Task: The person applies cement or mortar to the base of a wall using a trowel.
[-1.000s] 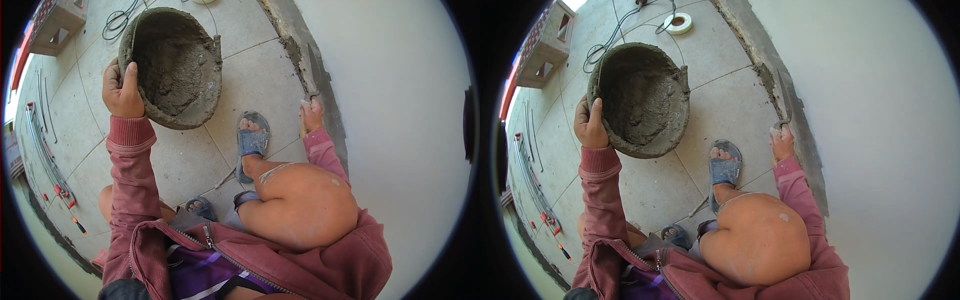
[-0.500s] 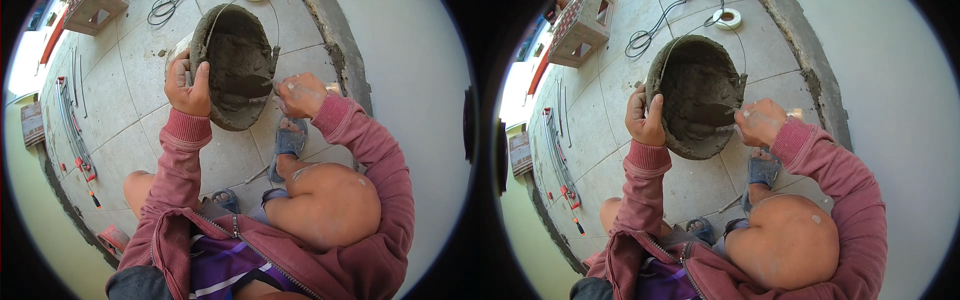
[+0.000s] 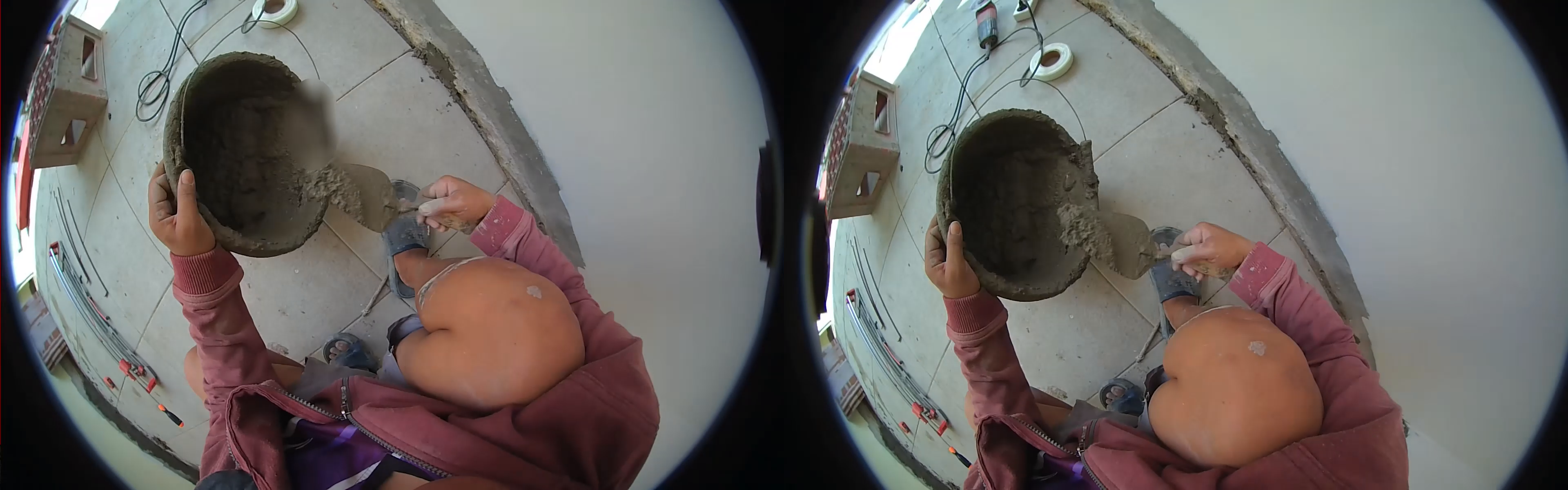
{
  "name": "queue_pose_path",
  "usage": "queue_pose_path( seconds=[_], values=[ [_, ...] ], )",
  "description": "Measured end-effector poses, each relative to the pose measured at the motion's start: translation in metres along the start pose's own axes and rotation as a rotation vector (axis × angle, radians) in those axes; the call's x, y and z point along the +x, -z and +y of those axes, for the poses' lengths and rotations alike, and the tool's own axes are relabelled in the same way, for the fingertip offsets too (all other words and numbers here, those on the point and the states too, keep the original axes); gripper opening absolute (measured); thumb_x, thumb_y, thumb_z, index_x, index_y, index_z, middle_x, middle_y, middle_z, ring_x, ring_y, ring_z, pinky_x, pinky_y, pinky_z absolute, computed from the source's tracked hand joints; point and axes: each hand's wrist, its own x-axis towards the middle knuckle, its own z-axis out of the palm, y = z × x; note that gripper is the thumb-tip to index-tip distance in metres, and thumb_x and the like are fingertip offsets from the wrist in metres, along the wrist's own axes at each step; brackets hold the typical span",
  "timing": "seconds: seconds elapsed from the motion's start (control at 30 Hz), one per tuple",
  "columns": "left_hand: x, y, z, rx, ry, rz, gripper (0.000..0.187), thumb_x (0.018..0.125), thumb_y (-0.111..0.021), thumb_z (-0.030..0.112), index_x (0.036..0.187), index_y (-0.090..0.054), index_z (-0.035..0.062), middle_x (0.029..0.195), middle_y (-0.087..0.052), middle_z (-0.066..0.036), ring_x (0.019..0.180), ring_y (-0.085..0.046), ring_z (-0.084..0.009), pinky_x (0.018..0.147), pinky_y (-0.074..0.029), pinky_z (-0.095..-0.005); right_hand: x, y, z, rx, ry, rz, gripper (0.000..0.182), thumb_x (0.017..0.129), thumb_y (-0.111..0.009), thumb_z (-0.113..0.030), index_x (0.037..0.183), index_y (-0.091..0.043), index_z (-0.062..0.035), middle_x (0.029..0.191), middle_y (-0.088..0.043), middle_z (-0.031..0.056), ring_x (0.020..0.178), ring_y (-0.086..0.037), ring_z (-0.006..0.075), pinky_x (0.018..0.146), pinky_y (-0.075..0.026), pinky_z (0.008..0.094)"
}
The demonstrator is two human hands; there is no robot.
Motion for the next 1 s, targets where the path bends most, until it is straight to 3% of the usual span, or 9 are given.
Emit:
queue_pose_path(
  seconds=[0.07,0.17,0.27,0.37,0.47,0.53,0.6,0.8,1.0],
  values=[
    [0.009,0.011,-0.003,-0.008,0.041,-0.005,0.020,0.079,-0.053,0.006,0.095,-0.053,-0.0061,0.082,-0.052,-0.002,0.067,-0.042,-0.0057,0.065,-0.034,-0.0172,-0.032,0.035,0.014,0.419,-0.177,0.207,0.026,0.081,-0.048,-0.024,0.074,-0.052,0.0010,0.055,-0.049,0.0027,0.045,-0.047,0.0098,0.041,-0.039,0.0236],
    [0.014,0.025,-0.008,-0.090,0.062,-0.012,0.022,0.080,-0.052,0.007,0.097,-0.052,-0.0062,0.085,-0.054,-0.004,0.072,-0.046,-0.0072,0.069,-0.037,-0.0186,-0.063,0.070,0.035,0.664,-0.261,0.537,0.022,0.081,-0.047,-0.019,0.076,-0.051,0.0015,0.056,-0.050,0.0048,0.043,-0.047,0.0112,0.040,-0.039,0.0246],
    [0.014,0.035,-0.012,-0.130,0.101,-0.007,0.024,0.081,-0.051,0.008,0.100,-0.051,-0.0066,0.090,-0.056,-0.007,0.079,-0.050,-0.0100,0.074,-0.038,-0.0210,-0.085,0.058,0.055,0.565,-0.301,0.325,0.020,0.080,-0.048,-0.018,0.077,-0.052,0.0017,0.058,-0.051,0.0062,0.044,-0.048,0.0124,0.041,-0.040,0.0245],
    [0.018,0.048,-0.026,-0.143,0.092,-0.006,0.024,0.081,-0.049,0.008,0.100,-0.050,-0.0064,0.092,-0.056,-0.010,0.082,-0.052,-0.0132,0.077,-0.040,-0.0237,-0.060,0.062,0.105,-0.061,0.040,0.690,0.017,0.078,-0.052,-0.018,0.076,-0.052,-0.0008,0.063,-0.054,0.0073,0.049,-0.049,0.0112,0.043,-0.040,0.0239],
    [0.014,0.057,-0.031,-0.191,0.140,-0.007,0.022,0.082,-0.049,0.008,0.099,-0.051,-0.0060,0.092,-0.057,-0.011,0.082,-0.053,-0.0145,0.076,-0.041,-0.0247,-0.050,0.030,0.066,0.236,0.013,0.728,0.015,0.076,-0.054,-0.018,0.078,-0.052,-0.0028,0.065,-0.055,0.0063,0.050,-0.049,0.0108,0.045,-0.040,0.0236],
    [0.016,0.062,-0.035,-0.242,0.156,0.001,0.021,0.082,-0.049,0.008,0.098,-0.051,-0.0058,0.092,-0.057,-0.011,0.082,-0.054,-0.0153,0.076,-0.042,-0.0253,-0.045,0.045,0.070,0.080,-0.041,0.666,0.018,0.074,-0.057,-0.018,0.081,-0.050,-0.0028,0.065,-0.055,0.0069,0.050,-0.050,0.0122,0.047,-0.041,0.0246],
    [0.014,0.070,-0.042,-0.209,0.153,0.018,0.019,0.082,-0.048,0.008,0.095,-0.052,-0.0049,0.092,-0.057,-0.011,0.082,-0.054,-0.0158,0.075,-0.042,-0.0255,-0.037,0.068,0.097,-0.256,-0.174,0.883,0.024,0.074,-0.059,-0.020,0.082,-0.048,-0.0005,0.064,-0.054,0.0077,0.050,-0.051,0.0135,0.048,-0.042,0.0266],
    [0.012,0.071,-0.041,-0.261,0.191,0.044,0.017,0.081,-0.050,0.008,0.092,-0.052,-0.0041,0.089,-0.057,-0.011,0.079,-0.055,-0.0150,0.073,-0.043,-0.0250,-0.017,0.114,0.140,-0.508,-0.182,1.036,0.025,0.077,-0.056,-0.021,0.084,-0.048,0.0023,0.058,-0.051,0.0079,0.046,-0.049,0.0143,0.042,-0.040,0.0294],
    [0.011,0.064,-0.035,-0.207,0.170,0.058,0.016,0.081,-0.050,0.007,0.092,-0.053,-0.0039,0.088,-0.058,-0.010,0.078,-0.055,-0.0145,0.073,-0.042,-0.0239,0.004,0.101,0.104,-0.211,-0.143,1.180,0.024,0.077,-0.055,-0.020,0.088,-0.049,0.0008,0.059,-0.050,0.0056,0.045,-0.048,0.0125,0.039,-0.038,0.0276]
  ],
)
